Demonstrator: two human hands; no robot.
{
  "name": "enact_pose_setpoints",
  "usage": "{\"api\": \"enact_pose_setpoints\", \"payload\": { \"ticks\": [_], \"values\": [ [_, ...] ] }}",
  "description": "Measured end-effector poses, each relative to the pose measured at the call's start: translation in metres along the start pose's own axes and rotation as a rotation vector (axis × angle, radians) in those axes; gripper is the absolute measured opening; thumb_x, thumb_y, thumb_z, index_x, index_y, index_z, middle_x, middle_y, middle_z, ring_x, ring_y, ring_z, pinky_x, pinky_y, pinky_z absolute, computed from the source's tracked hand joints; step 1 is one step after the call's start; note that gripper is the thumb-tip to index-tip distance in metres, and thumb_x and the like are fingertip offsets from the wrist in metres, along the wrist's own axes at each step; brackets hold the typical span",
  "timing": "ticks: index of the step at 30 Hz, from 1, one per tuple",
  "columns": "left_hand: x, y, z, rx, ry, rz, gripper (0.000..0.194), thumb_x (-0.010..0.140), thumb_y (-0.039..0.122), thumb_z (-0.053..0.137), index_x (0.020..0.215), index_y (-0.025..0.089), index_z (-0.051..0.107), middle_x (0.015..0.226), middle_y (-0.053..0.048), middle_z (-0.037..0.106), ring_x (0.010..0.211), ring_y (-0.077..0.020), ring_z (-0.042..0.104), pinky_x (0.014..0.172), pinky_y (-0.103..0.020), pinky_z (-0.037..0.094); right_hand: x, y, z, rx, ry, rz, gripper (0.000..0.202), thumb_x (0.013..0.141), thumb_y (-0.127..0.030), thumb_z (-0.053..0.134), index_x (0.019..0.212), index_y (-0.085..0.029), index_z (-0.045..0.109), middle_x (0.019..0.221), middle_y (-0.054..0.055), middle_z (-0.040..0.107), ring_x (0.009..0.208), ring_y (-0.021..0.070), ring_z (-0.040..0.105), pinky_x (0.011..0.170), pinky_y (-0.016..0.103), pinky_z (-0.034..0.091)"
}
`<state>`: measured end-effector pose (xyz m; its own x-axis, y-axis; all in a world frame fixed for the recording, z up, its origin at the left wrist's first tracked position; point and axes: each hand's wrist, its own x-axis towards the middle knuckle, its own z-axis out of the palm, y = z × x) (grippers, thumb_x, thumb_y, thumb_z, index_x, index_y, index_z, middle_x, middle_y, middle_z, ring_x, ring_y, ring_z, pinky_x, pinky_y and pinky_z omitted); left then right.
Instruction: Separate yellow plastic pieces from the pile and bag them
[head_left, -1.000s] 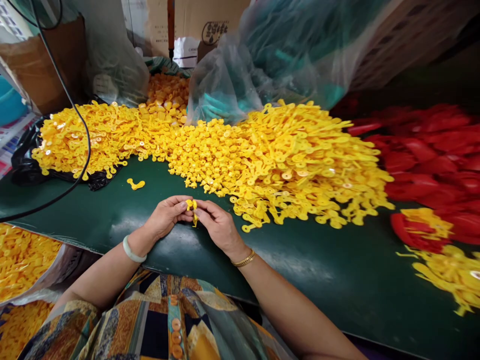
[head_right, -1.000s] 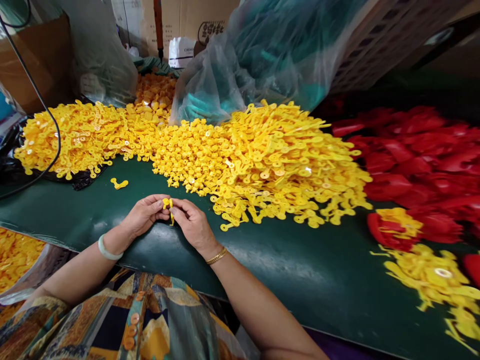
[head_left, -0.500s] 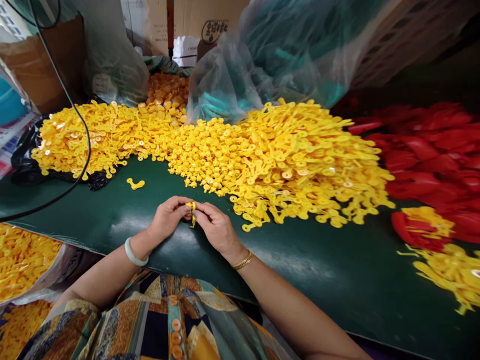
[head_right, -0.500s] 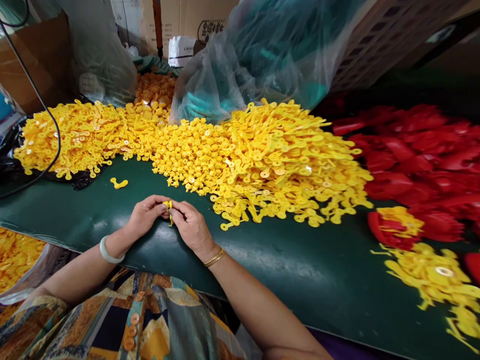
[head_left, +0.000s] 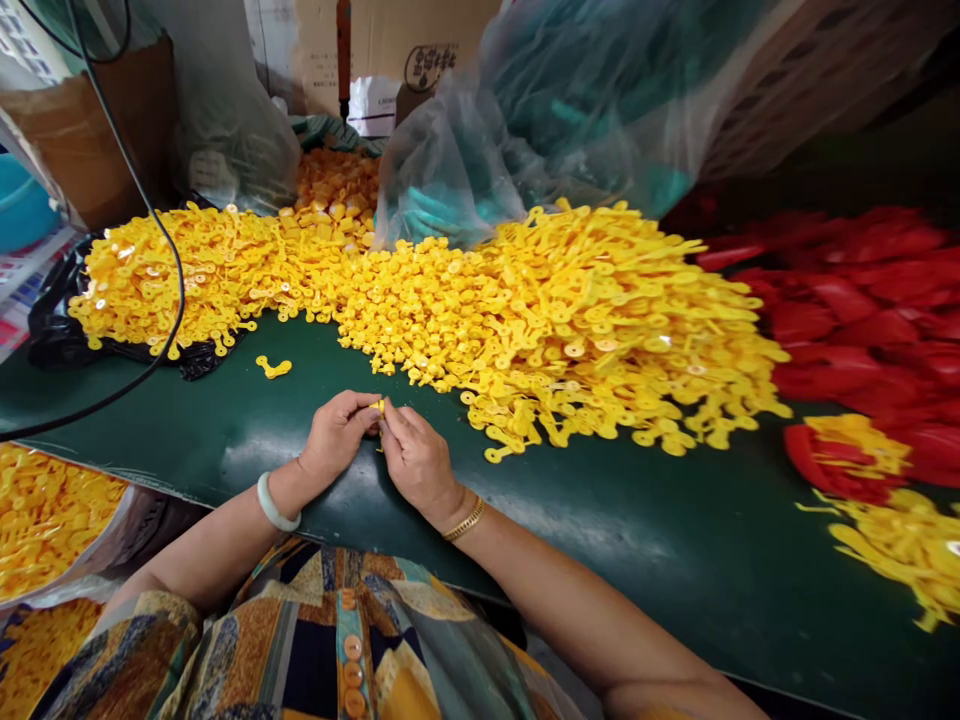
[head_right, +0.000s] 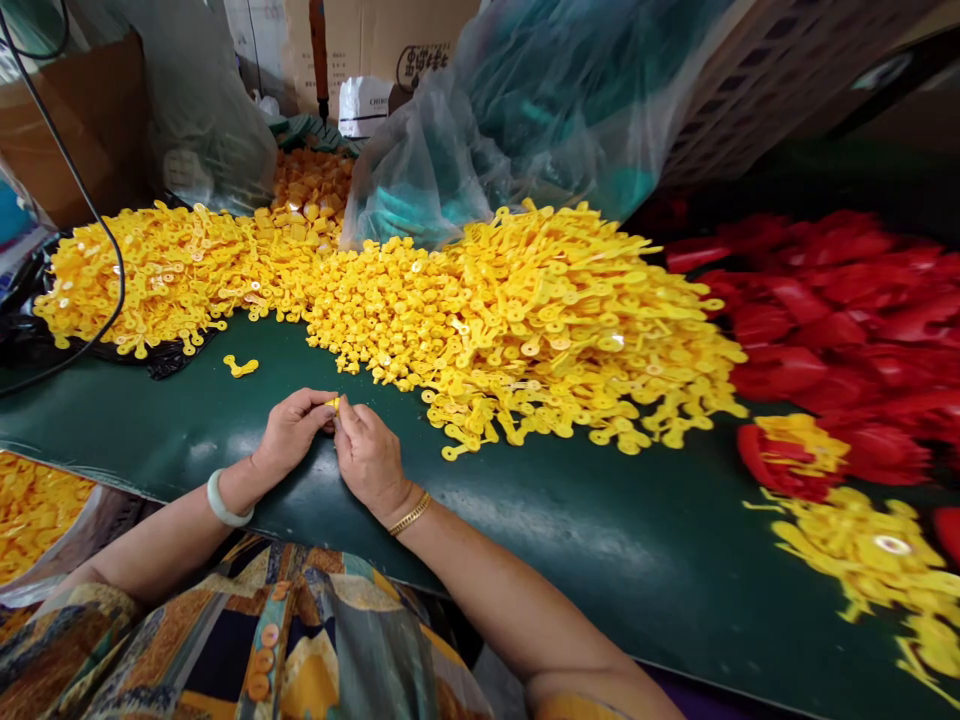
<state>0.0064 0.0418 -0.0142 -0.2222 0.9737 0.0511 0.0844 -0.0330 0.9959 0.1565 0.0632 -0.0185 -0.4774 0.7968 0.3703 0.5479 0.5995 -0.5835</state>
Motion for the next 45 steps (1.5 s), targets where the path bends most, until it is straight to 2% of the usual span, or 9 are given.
{"api": "enact_pose_setpoints", "payload": {
  "ticks": [4, 8, 12, 15, 19, 28, 36, 40, 45],
  "values": [
    [0.0, 0.004, -0.004, 0.0, -0.05, 0.008, 0.017, 0.081, 0.031, 0.069, 0.094, 0.023, 0.076, 0.084, -0.003, 0.069, 0.07, -0.0141, 0.062, 0.068, -0.024, 0.05, 0.007, 0.001, -0.015, 0.159, -0.086, 0.024, 0.038, 0.098, -0.031, 0.043, 0.125, -0.021, 0.066, 0.082, 0.008, 0.064, 0.077, 0.0201, 0.062, 0.075, 0.032, 0.053],
    [0.001, 0.004, -0.001, -0.24, -0.101, -0.159, 0.026, 0.075, 0.035, 0.075, 0.094, 0.018, 0.072, 0.075, -0.002, 0.069, 0.062, -0.0126, 0.063, 0.065, -0.026, 0.053, 0.015, 0.006, -0.03, 0.377, -0.147, 0.167, 0.031, 0.094, -0.039, 0.052, 0.11, -0.025, 0.074, 0.082, 0.003, 0.07, 0.075, 0.0177, 0.065, 0.072, 0.029, 0.053],
    [0.003, 0.002, 0.002, -0.39, -0.11, -0.282, 0.033, 0.068, 0.039, 0.08, 0.089, 0.014, 0.07, 0.072, -0.003, 0.071, 0.06, -0.0129, 0.065, 0.064, -0.027, 0.055, 0.017, 0.008, -0.03, 0.51, -0.127, 0.315, 0.028, 0.089, -0.041, 0.059, 0.105, -0.026, 0.076, 0.089, 0.002, 0.076, 0.079, 0.0188, 0.069, 0.073, 0.03, 0.055],
    [0.003, 0.001, 0.001, -0.388, -0.092, -0.288, 0.034, 0.068, 0.039, 0.08, 0.09, 0.014, 0.072, 0.075, -0.003, 0.072, 0.06, -0.0124, 0.064, 0.064, -0.027, 0.055, 0.016, 0.006, -0.026, 0.47, -0.074, 0.299, 0.025, 0.088, -0.038, 0.061, 0.103, -0.027, 0.077, 0.092, 0.002, 0.077, 0.082, 0.0191, 0.069, 0.079, 0.032, 0.055],
    [0.002, 0.001, -0.001, -0.271, -0.091, -0.171, 0.027, 0.074, 0.039, 0.076, 0.09, 0.017, 0.074, 0.078, -0.002, 0.07, 0.061, -0.0119, 0.063, 0.063, -0.026, 0.053, 0.014, 0.001, -0.026, 0.473, -0.05, 0.303, 0.022, 0.086, -0.038, 0.063, 0.099, -0.027, 0.078, 0.087, 0.003, 0.076, 0.079, 0.0189, 0.069, 0.078, 0.032, 0.055],
    [0.0, 0.008, -0.012, 0.201, -0.154, 0.239, 0.014, 0.083, 0.031, 0.069, 0.094, 0.025, 0.076, 0.089, -0.005, 0.071, 0.085, -0.0179, 0.063, 0.081, -0.029, 0.049, 0.014, 0.003, -0.029, 1.018, -0.211, 0.712, 0.035, 0.068, -0.047, 0.079, 0.086, -0.016, 0.078, 0.069, 0.002, 0.071, 0.06, 0.0148, 0.066, 0.061, 0.029, 0.059],
    [-0.002, 0.005, -0.005, 0.327, -0.14, 0.363, 0.022, 0.092, 0.035, 0.057, 0.101, 0.021, 0.073, 0.086, -0.005, 0.067, 0.084, -0.0155, 0.062, 0.078, -0.027, 0.051, 0.016, 0.001, -0.028, 1.104, -0.231, 0.701, 0.038, 0.071, -0.046, 0.077, 0.098, -0.019, 0.073, 0.079, 0.002, 0.071, 0.067, 0.0143, 0.064, 0.062, 0.028, 0.055],
    [0.003, 0.015, -0.033, 0.608, -0.245, 0.43, 0.031, 0.096, 0.031, 0.048, 0.121, 0.02, 0.064, 0.102, -0.008, 0.066, 0.095, -0.0185, 0.061, 0.087, -0.032, 0.051, 0.017, 0.006, -0.025, 1.067, -0.287, 0.69, 0.037, 0.073, -0.045, 0.075, 0.096, -0.018, 0.071, 0.077, 0.001, 0.067, 0.061, 0.0118, 0.059, 0.056, 0.025, 0.05],
    [0.037, 0.018, -0.115, 1.254, -0.118, 0.329, 0.037, 0.09, 0.021, 0.054, 0.126, 0.015, 0.058, 0.128, -0.017, 0.057, 0.123, -0.0312, 0.049, 0.108, -0.051, 0.036, 0.023, 0.011, -0.02, 0.967, -0.396, 0.659, 0.035, 0.073, -0.045, 0.073, 0.096, -0.018, 0.07, 0.076, 0.0, 0.064, 0.059, 0.0113, 0.057, 0.053, 0.025, 0.049]
  ]
}}
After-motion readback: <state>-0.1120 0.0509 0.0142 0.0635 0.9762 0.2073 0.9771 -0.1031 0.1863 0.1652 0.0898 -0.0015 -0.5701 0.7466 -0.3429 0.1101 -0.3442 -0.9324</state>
